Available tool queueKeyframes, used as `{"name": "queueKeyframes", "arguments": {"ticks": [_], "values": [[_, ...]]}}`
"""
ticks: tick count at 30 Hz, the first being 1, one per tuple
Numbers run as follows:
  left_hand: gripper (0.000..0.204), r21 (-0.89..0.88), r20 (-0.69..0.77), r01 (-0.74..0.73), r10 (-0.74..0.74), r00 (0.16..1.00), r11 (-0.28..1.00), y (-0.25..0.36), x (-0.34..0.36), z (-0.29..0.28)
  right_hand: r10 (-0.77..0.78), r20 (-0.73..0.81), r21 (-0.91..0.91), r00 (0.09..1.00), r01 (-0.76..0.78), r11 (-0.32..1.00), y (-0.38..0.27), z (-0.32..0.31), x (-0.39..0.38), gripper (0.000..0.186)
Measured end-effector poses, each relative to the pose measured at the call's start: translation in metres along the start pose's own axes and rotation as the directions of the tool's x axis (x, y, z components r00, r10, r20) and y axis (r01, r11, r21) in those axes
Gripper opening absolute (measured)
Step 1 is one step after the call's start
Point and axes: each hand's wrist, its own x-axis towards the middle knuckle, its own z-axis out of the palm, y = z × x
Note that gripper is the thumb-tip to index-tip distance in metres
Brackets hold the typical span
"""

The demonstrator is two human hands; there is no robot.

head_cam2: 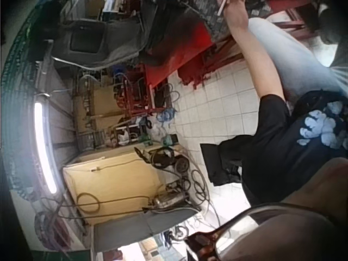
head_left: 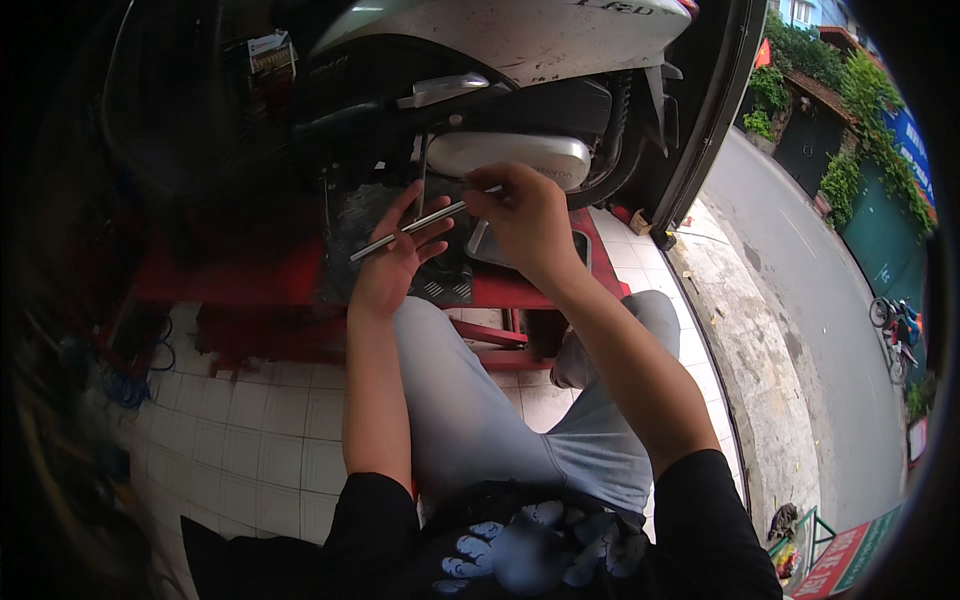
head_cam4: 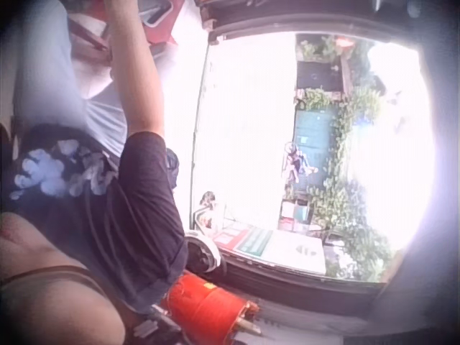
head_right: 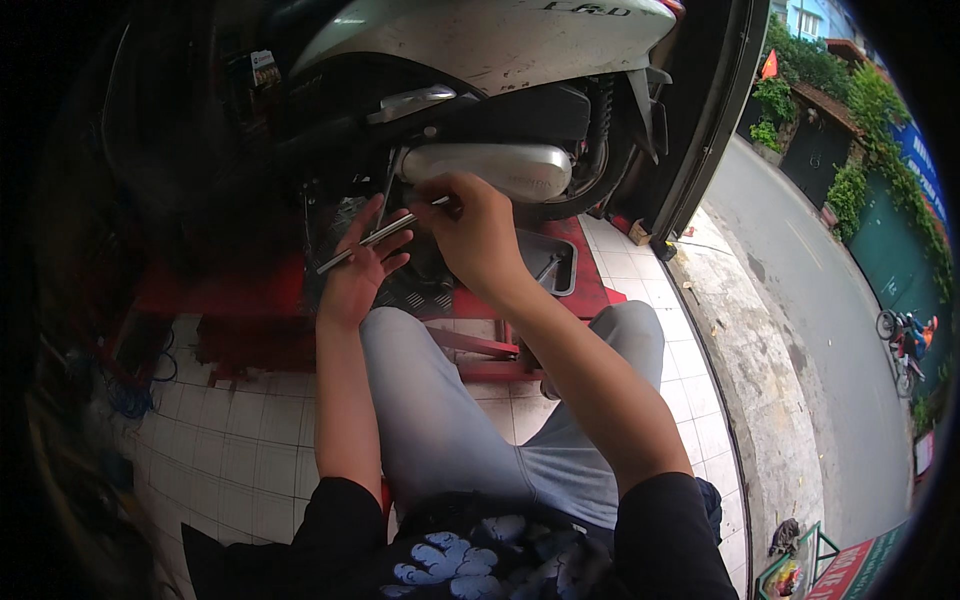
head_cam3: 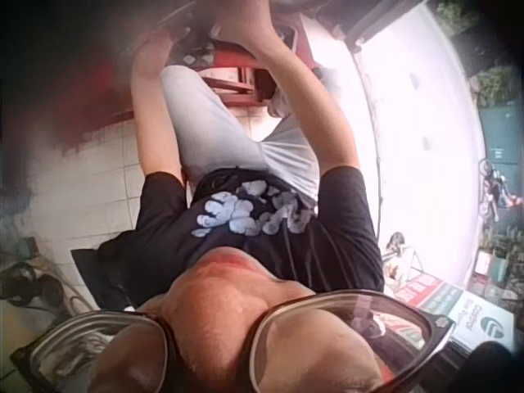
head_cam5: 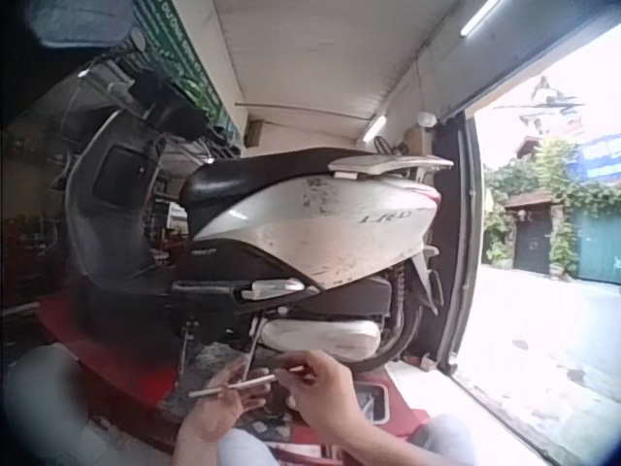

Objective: The person uses a T-handle socket wrench to loosen several bolts on the engine cover of a scooter and places the removed bolts into a metal tray.

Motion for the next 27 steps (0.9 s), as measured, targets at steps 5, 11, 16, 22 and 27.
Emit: {"name": "queueKeyframes", "arguments": {"ticks": [5, 11, 16, 22, 27], "values": [[0.074, 0.010, -0.241, -0.061, 0.062, 0.969, 0.998, 0.005, 0.006, 0.012, -0.077, -0.001, 0.024, 0.997, 0.077, 0.997, 0.001, -0.001, 0.021, 0.025], [0.067, -0.314, 0.118, -0.038, 0.079, 0.990, 0.949, -0.025, -0.001, -0.025, 0.014, 0.069, -0.042, 0.997, -0.011, 0.999, -0.016, -0.007, 0.032, 0.024], [0.054, -0.393, -0.050, 0.009, -0.031, 0.998, 0.920, -0.049, 0.003, -0.042, -0.053, 0.049, -0.064, 0.997, 0.056, 0.996, -0.025, -0.006, 0.037, 0.028], [0.072, 0.238, 0.068, 0.127, -0.147, 0.987, 0.963, 0.000, 0.011, -0.009, -0.164, -0.006, -0.128, 0.986, 0.162, 0.979, -0.026, -0.004, 0.040, 0.034], [0.066, 0.487, -0.027, 0.146, -0.153, 0.988, 0.861, 0.040, 0.002, 0.029, -0.194, -0.019, -0.131, 0.981, 0.190, 0.973, -0.034, 0.017, 0.040, 0.035]]}}
